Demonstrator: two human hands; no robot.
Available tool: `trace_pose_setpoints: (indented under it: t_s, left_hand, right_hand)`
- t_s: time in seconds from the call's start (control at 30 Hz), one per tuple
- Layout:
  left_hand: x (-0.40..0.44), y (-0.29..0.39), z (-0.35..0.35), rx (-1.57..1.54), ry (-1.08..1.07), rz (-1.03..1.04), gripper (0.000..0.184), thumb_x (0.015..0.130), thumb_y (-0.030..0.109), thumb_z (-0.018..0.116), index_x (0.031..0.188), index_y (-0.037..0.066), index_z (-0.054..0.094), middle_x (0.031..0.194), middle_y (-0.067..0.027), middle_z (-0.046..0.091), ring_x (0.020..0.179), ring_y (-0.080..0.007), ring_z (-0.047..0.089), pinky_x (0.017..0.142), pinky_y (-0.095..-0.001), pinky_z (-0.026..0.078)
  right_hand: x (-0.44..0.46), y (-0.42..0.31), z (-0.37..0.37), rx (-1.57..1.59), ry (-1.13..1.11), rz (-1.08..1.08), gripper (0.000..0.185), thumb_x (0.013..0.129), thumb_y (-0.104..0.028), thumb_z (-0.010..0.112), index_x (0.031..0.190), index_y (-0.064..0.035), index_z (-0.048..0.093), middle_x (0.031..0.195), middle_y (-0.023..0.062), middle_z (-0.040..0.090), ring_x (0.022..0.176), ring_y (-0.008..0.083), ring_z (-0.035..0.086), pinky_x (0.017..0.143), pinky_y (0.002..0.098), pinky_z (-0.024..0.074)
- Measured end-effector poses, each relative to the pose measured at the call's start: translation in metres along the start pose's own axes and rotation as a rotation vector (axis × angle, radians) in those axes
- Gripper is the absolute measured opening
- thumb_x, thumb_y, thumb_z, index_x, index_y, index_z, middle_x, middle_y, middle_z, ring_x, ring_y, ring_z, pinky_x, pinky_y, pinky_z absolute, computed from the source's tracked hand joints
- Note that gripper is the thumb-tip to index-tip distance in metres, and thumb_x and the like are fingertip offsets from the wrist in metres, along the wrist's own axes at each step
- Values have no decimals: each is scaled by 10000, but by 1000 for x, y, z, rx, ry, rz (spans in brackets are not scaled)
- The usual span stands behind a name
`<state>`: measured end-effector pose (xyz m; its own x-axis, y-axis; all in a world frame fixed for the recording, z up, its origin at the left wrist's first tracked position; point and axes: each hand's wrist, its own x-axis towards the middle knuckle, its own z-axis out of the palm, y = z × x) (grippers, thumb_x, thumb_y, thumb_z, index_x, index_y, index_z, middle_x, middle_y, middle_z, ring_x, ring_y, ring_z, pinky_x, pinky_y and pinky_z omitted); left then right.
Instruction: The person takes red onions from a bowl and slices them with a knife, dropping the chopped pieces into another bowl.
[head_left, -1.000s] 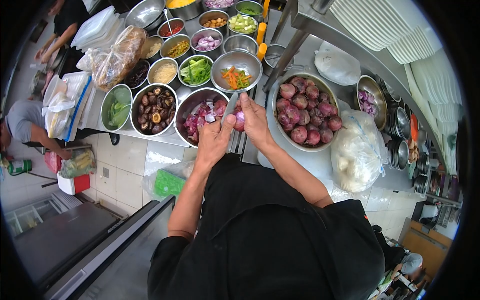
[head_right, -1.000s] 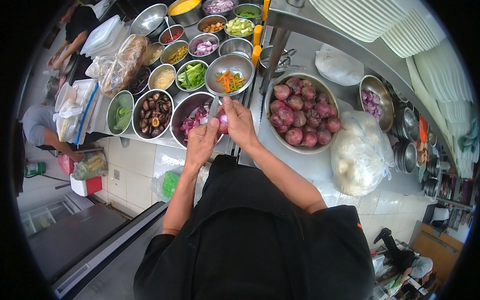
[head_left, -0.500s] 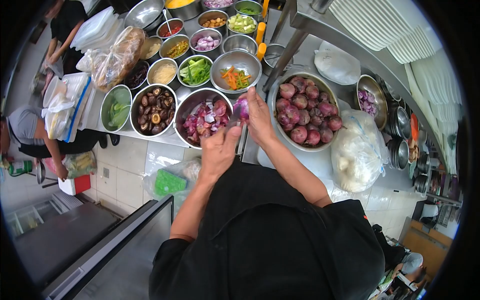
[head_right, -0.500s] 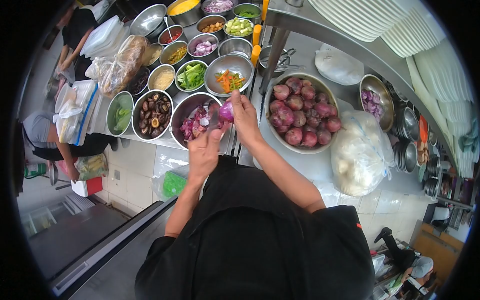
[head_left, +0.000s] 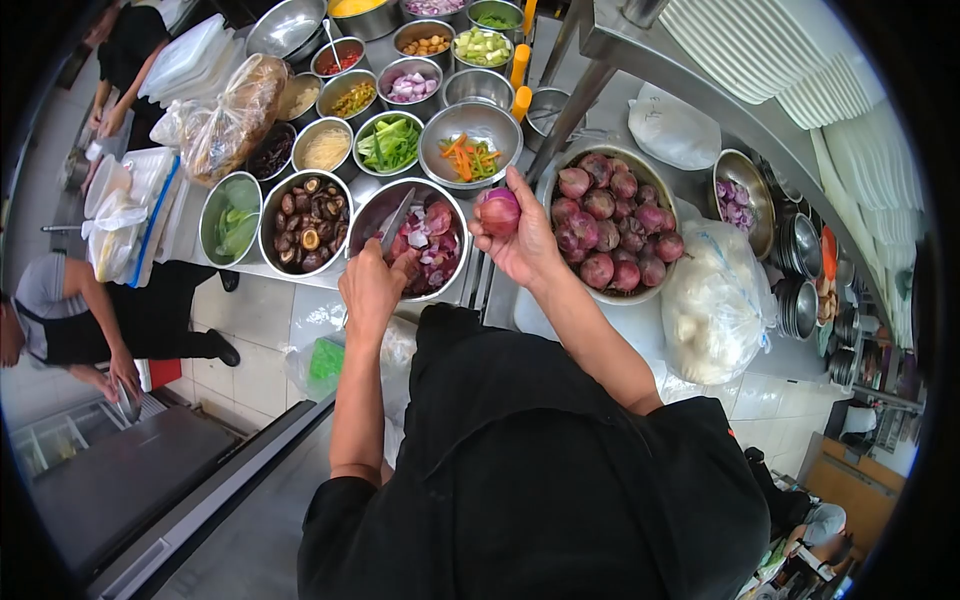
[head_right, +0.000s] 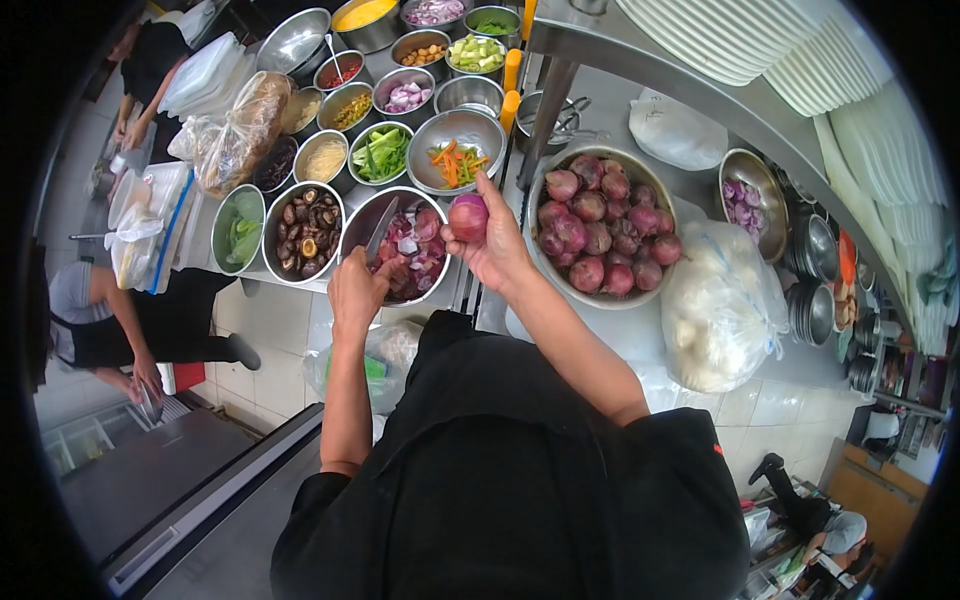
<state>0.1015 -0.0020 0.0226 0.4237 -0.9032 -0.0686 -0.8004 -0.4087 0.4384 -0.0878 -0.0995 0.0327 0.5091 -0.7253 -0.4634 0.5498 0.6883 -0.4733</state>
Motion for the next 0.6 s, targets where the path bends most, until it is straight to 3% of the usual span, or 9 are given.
trace_pose_setpoints:
  t_s: [0.07,0.17,0.27,0.4,0.6]
  left_hand:
    - [1,2,-1,-159,-24,5,376,830,338,736,812,-26,646,707,-185,668,645,-257,654,608,-361,481]
    - [-7,26,-1,-763,-108,69,370,833,341,742,874,-21,677,700,-61,661,634,-109,576,588,-290,458]
    - [-14,44,5,-947,-173,164,411,832,396,741,893,-8,697,684,23,603,644,-48,479,557,-246,409]
    - [-16,54,1,-771,-237,178,499,832,492,707,847,-6,695,641,23,569,603,-59,453,527,-262,377]
    - [-18,64,-3,-838,-179,179,477,804,463,739,921,1,712,614,-47,625,586,-72,529,538,-294,450]
  right_hand:
    - [1,-1,-1,54,-90,55,470,918,-509,537,867,-43,574,744,80,586,646,187,575,531,272,467]
    - [3,-1,-4,74,-203,92,445,931,-472,525,888,-34,587,768,86,596,661,188,568,554,276,467]
    - [3,4,1,51,-163,83,422,947,-443,509,924,-31,595,805,88,610,677,191,573,596,288,480]
    - [-3,7,19,50,30,34,384,966,-403,491,952,-36,602,838,82,625,708,184,591,667,310,497]
    - [3,13,6,-21,-61,2,381,978,-395,475,930,-39,602,848,66,630,768,158,616,725,303,503]
